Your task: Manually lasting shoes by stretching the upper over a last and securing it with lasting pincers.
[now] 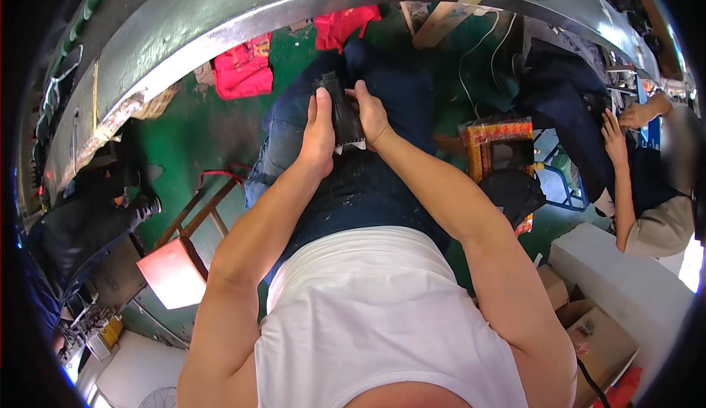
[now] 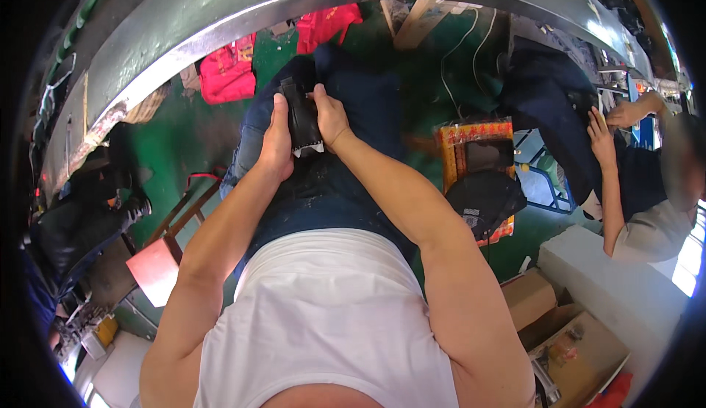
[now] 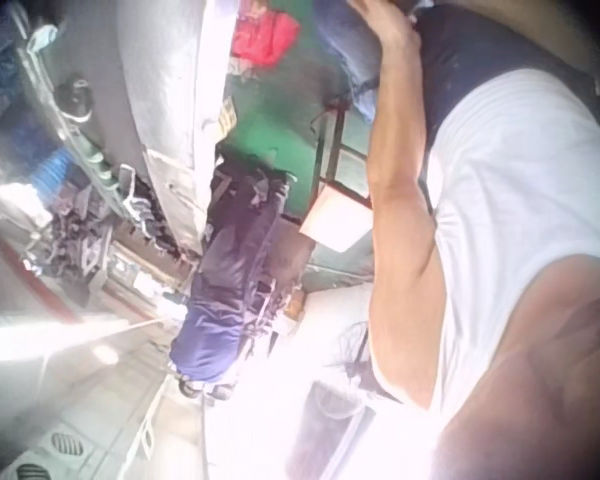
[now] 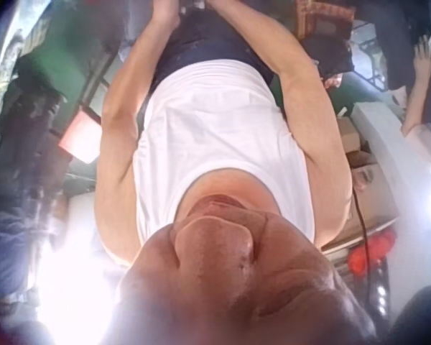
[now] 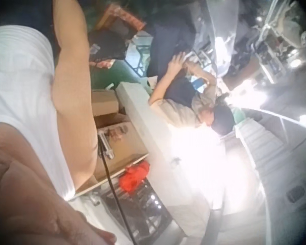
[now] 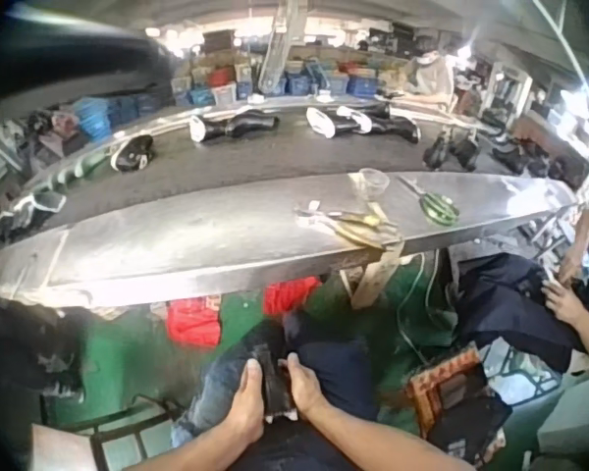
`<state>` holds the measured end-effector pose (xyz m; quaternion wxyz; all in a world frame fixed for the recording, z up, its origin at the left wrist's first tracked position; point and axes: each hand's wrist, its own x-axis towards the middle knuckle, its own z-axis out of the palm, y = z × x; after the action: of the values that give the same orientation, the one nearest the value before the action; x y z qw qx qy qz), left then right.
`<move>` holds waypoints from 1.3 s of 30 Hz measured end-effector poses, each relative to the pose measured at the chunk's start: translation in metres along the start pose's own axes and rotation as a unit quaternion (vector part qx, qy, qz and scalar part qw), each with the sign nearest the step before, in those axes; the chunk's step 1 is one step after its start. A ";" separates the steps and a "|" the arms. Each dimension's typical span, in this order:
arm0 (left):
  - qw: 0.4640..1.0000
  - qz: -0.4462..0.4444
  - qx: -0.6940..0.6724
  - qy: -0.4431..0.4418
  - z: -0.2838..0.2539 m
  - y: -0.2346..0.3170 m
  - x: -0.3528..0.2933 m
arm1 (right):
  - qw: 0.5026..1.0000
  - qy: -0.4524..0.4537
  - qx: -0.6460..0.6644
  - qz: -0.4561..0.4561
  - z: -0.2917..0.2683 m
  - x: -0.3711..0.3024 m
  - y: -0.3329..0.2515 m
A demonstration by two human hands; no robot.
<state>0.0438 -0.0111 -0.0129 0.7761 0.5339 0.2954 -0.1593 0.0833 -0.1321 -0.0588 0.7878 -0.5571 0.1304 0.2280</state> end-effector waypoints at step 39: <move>0.842 0.282 0.389 -0.246 0.106 0.427 0.314 | 0.543 0.089 -0.645 -0.531 -0.048 0.077 -0.278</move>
<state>0.5580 0.0739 0.1301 0.5636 0.7950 -0.1548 -0.1620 0.2917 -0.2373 0.1164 0.1777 -0.9001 -0.3013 -0.2599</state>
